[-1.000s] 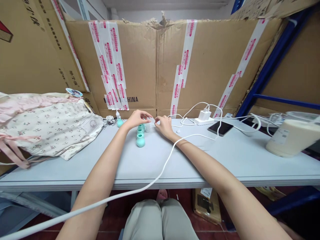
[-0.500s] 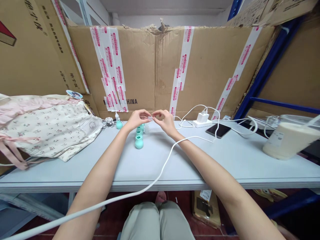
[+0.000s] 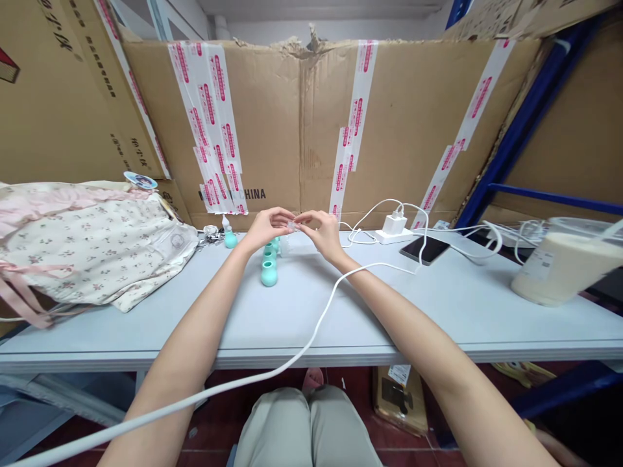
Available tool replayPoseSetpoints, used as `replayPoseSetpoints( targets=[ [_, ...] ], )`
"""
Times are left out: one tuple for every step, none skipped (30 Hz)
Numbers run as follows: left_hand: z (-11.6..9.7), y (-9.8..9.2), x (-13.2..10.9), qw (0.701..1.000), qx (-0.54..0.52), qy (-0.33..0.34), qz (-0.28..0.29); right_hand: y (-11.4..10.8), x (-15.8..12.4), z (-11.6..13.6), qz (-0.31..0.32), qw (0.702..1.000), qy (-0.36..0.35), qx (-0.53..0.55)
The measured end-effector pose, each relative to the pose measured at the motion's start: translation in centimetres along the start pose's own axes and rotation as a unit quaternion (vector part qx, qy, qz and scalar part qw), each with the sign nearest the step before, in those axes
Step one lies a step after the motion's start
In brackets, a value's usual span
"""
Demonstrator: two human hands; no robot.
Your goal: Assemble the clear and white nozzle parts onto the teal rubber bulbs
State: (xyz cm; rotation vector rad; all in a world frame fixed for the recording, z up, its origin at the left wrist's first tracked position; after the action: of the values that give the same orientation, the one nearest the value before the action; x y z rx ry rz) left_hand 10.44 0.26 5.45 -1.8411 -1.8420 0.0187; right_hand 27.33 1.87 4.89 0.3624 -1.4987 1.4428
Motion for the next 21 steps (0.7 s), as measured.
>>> replayPoseSetpoints(
  targets=[
    [-0.2,0.0,-0.1,1.0,-0.007,-0.002,0.0,0.0,0.0,0.1,0.004,1.0,0.001,-0.002],
    [-0.3,0.1,-0.1,1.0,-0.013,-0.005,0.0,-0.1,0.0,0.1,0.006,1.0,0.001,-0.006],
    [-0.5,0.1,-0.2,1.0,-0.017,-0.007,-0.001,-0.1,0.1,0.1,0.007,1.0,-0.001,-0.014],
    [-0.6,0.1,-0.3,1.0,-0.019,-0.008,-0.002,-0.1,0.1,0.0,0.008,1.0,-0.003,-0.025],
    [-0.7,0.1,-0.3,1.0,-0.021,-0.008,-0.002,-0.1,0.1,0.0,0.01,0.999,-0.005,-0.036],
    [-0.8,0.1,-0.4,1.0,-0.023,-0.008,-0.002,-0.1,0.0,-0.1,0.012,0.999,-0.01,-0.046],
    [-0.8,0.1,-0.4,1.0,-0.024,-0.007,-0.001,-0.1,0.0,-0.2,0.014,0.998,-0.018,-0.053],
    [-0.8,0.1,-0.4,1.0,-0.026,-0.006,0.001,0.0,0.0,-0.3,0.014,0.998,-0.029,-0.058],
    [-0.7,0.1,-0.3,1.0,-0.028,-0.007,0.004,0.0,-0.1,-0.4,0.013,0.997,-0.041,-0.063],
    [-0.6,0.1,-0.3,1.0,-0.03,-0.008,0.007,0.0,-0.1,-0.5,0.011,0.996,-0.055,-0.071],
    [-0.4,0.1,-0.2,0.999,-0.03,-0.008,0.009,0.1,-0.1,-0.6,0.009,0.994,-0.069,-0.08],
    [-0.3,0.1,-0.2,0.999,-0.03,-0.008,0.009,0.2,-0.1,-0.6,0.007,0.992,-0.086,-0.091],
    [-0.1,0.2,-0.1,0.999,-0.029,-0.007,0.009,0.3,-0.1,-0.7,0.005,0.99,-0.103,-0.101],
    [0.0,0.2,-0.1,1.0,-0.028,-0.006,0.008,0.3,-0.1,-0.8,0.001,0.987,-0.12,-0.11],
    [0.0,0.2,0.0,1.0,-0.027,-0.005,0.006,0.4,-0.1,-0.9,-0.004,0.984,-0.136,-0.116],
    [0.0,0.2,0.0,1.0,-0.027,-0.004,0.005,0.5,-0.1,-1.0,-0.012,0.982,-0.147,-0.12],
    [0.0,0.2,0.0,1.0,-0.027,-0.002,0.003,0.6,-0.1,-1.0,-0.02,0.98,-0.154,-0.123],
    [-0.1,0.2,0.0,1.0,-0.027,0.001,0.003,0.6,-0.1,-1.1,-0.027,0.979,-0.156,-0.125],
    [-0.1,0.2,0.0,1.0,-0.028,0.006,0.002,0.6,-0.1,-1.1,-0.034,0.979,-0.155,-0.126],
    [-0.2,0.2,0.0,1.0,-0.028,0.011,0.002,0.5,-0.1,-1.1,-0.039,0.98,-0.152,-0.125],
    [-0.3,0.2,0.0,0.999,-0.028,0.016,0.003,0.5,-0.1,-1.1,-0.044,0.98,-0.148,-0.123]
  ],
)
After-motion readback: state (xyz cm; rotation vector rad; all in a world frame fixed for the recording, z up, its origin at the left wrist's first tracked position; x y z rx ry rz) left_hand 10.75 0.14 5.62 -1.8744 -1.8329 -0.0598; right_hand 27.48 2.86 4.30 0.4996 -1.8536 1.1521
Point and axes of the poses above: each hand's wrist, its own x-axis towards the middle knuckle, its own y-axis out of the palm, z = x × y, the point moved 2 cm from there along x, towards the middle knuckle, and after that the axes turned 10 degrees about -y, right-handed, at the moved point
